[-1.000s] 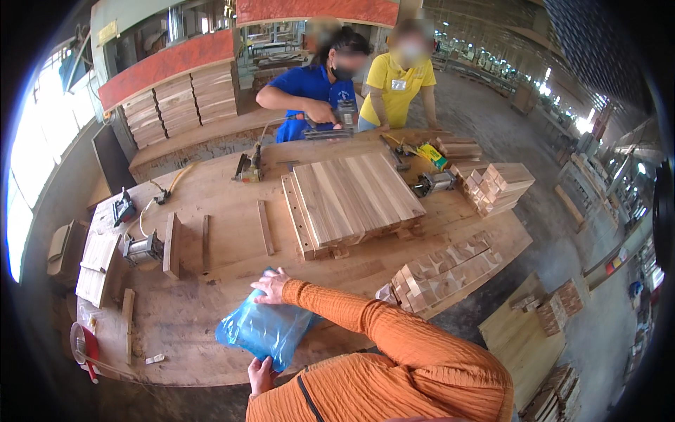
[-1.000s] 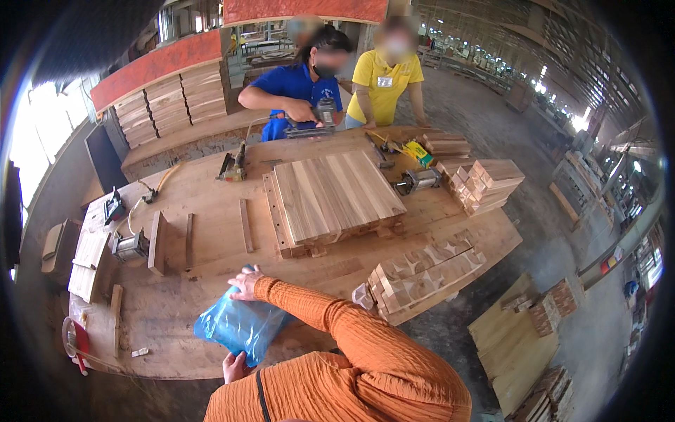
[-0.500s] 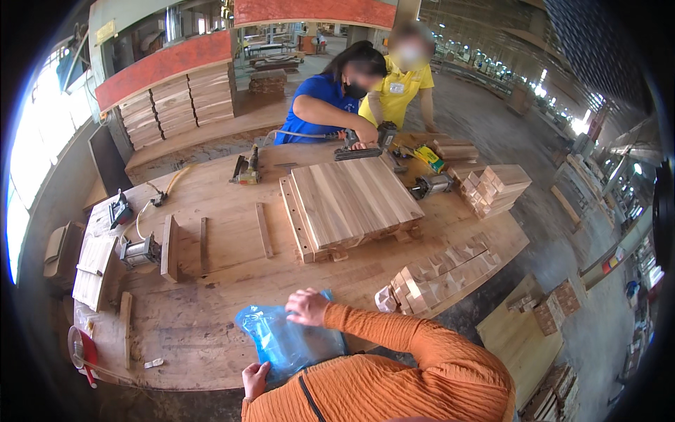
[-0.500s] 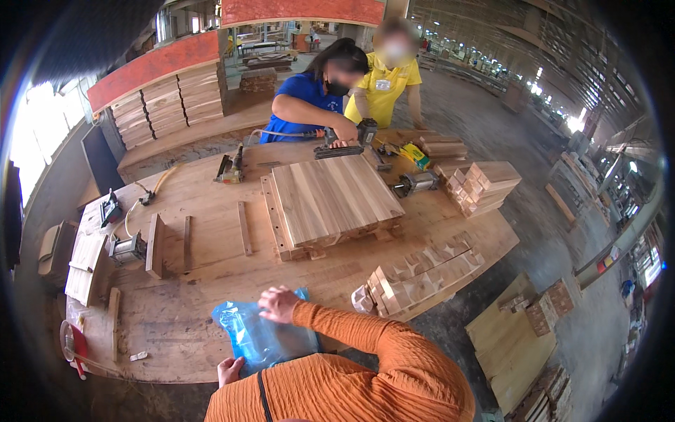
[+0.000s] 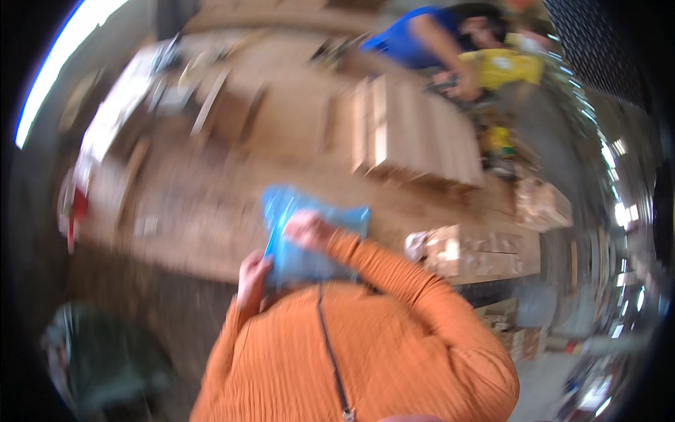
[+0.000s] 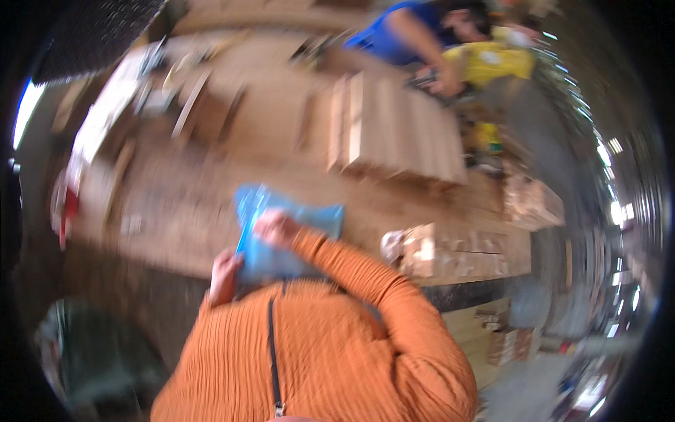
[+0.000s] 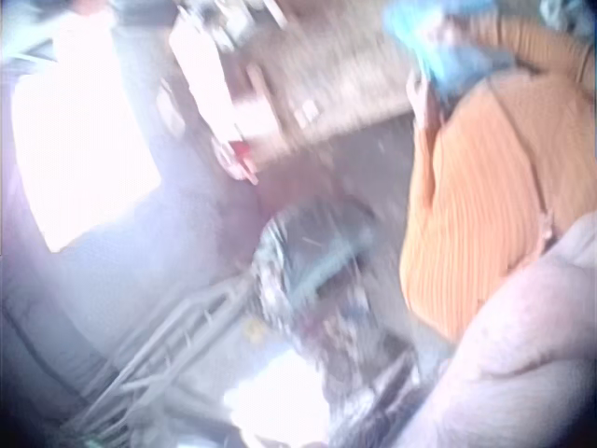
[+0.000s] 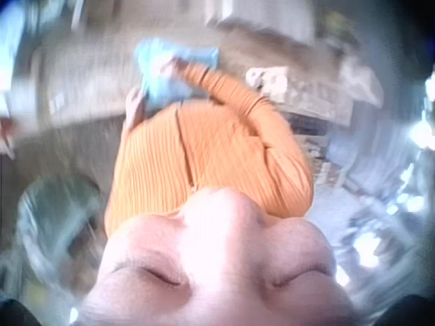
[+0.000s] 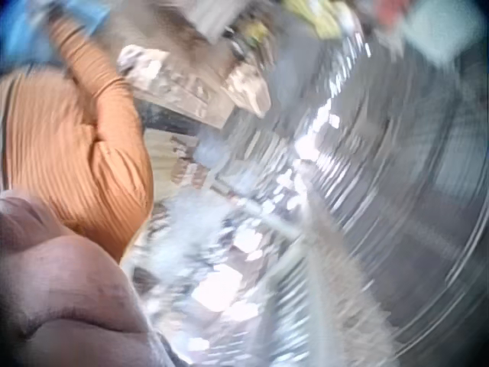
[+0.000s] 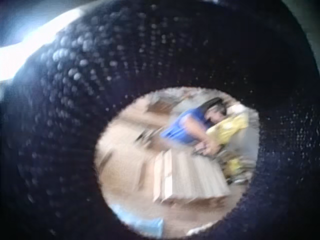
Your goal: The person unpacks a blue plastic bag on a workbench, removes several white foam blocks and smaller plastic-wrapped items, and places them on the table. The person then picks up a small wooden block and places it on a wooden frame.
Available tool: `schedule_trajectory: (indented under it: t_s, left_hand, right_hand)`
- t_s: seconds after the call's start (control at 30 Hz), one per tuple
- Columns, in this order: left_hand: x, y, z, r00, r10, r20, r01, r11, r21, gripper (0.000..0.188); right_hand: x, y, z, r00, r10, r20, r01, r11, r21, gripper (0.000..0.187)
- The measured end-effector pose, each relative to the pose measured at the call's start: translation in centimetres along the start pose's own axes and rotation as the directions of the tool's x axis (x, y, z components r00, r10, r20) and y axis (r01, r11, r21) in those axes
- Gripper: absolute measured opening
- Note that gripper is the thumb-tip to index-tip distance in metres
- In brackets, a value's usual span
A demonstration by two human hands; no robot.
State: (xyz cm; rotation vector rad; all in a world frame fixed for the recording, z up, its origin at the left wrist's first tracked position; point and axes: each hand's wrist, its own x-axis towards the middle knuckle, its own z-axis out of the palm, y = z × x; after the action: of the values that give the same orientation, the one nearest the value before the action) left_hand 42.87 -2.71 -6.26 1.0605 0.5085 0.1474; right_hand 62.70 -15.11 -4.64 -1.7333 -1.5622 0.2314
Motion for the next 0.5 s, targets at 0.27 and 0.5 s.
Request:
schedule_trajectory:
  t_s: [0.27,0.5]
  left_hand:
    - [-1.8,-0.8,-0.3,0.976,-0.209,-0.065,0.182,0.938,-0.294,0.026]
    - [-2.2,-1.6,0.0,0.976,-0.215,-0.017,0.169,0.813,-0.557,0.020]
  right_hand:
    - [1.3,-5.1,-0.9,0.984,0.163,0.079,-0.168,0.984,0.062,0.009]
    - [1.6,-5.7,1.1,0.983,-0.056,0.176,0.062,0.998,-0.027,0.008]
